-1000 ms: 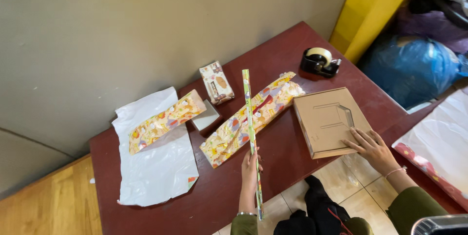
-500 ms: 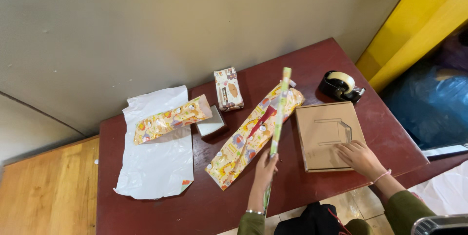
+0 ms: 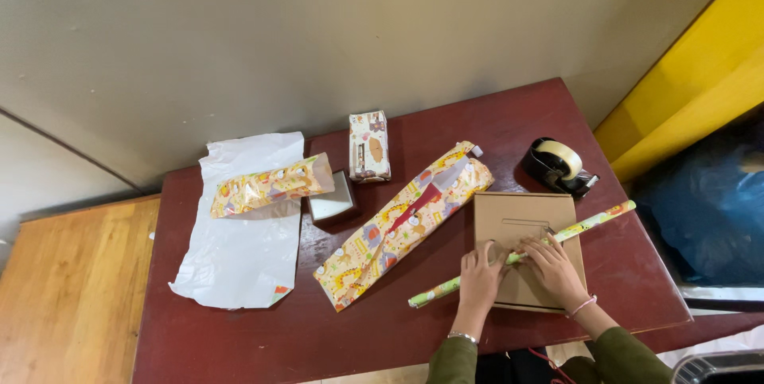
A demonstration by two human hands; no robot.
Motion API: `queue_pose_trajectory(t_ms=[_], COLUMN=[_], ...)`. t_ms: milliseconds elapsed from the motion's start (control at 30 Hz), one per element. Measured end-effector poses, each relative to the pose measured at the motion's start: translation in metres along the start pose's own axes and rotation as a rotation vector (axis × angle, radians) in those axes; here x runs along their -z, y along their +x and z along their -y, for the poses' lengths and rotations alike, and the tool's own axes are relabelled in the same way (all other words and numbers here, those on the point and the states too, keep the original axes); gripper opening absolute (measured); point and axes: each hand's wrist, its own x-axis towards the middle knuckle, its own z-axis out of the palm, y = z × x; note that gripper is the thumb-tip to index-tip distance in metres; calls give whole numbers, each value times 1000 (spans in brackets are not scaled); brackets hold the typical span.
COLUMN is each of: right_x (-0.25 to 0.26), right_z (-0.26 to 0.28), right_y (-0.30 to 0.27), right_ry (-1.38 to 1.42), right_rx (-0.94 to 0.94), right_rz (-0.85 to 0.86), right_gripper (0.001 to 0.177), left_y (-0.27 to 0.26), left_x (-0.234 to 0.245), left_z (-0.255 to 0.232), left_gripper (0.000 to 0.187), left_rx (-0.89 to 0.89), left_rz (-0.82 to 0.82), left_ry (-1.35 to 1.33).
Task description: The person wraps a long cylindrical item with patterned wrapping paper and secures it with tape. They then prepare a second roll of wrapping paper and a cardboard box, positioning the paper over the box to begin wrapping.
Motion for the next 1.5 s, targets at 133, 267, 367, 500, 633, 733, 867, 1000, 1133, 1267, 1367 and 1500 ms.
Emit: queue_pose_trajectory(t_ms=[133, 267, 367, 500, 633, 733, 867, 1000, 1133, 1267, 1367, 1500], right_x=[-4, -6, -5, -5, -6, -5, -5, -2, -1, -6, -6, -5], right_z=[-9, -14, -16, -19, -22, -21, -20, -15, -11, -20, -36, -44], right_y=[-7, -9, -9, -9, -8, -8, -9, -6, -2, 12, 34, 56], right_ry=[79, 102, 136, 133, 124, 130, 138, 114, 99, 84, 101, 120], right_rx=[-48, -33, -29, -9, 8, 10, 13, -1, 8, 57, 140, 164], right_rz=[-6, -22, -22, -5, 6, 3, 0, 7, 21, 51, 61, 88], right_gripper=[31, 25, 21, 20, 22, 22, 22, 24, 34, 34, 33, 36], left_y=[-3, -5, -3, -3, -3, -4, -5, -4, -3, 3, 14, 23], left_x=[-6, -4, -1, 4, 5, 4, 2, 5, 7, 0, -9, -20], left_z=[1, -3, -5, -9, -12, -14, -14, -15, -15, -9, -3, 5], left_gripper=[39, 37, 36, 38, 40, 38, 32, 34, 28, 28, 27, 31], left_rx=[-11, 11, 23, 31, 68, 83, 94, 77, 64, 63, 74, 104], left_rz=[-45, -68, -66, -91, -91, -74, -91, -112, -141, -116, -98, -149], left_ry=[26, 36, 40, 43, 44, 62, 38, 37, 65, 44, 83, 135])
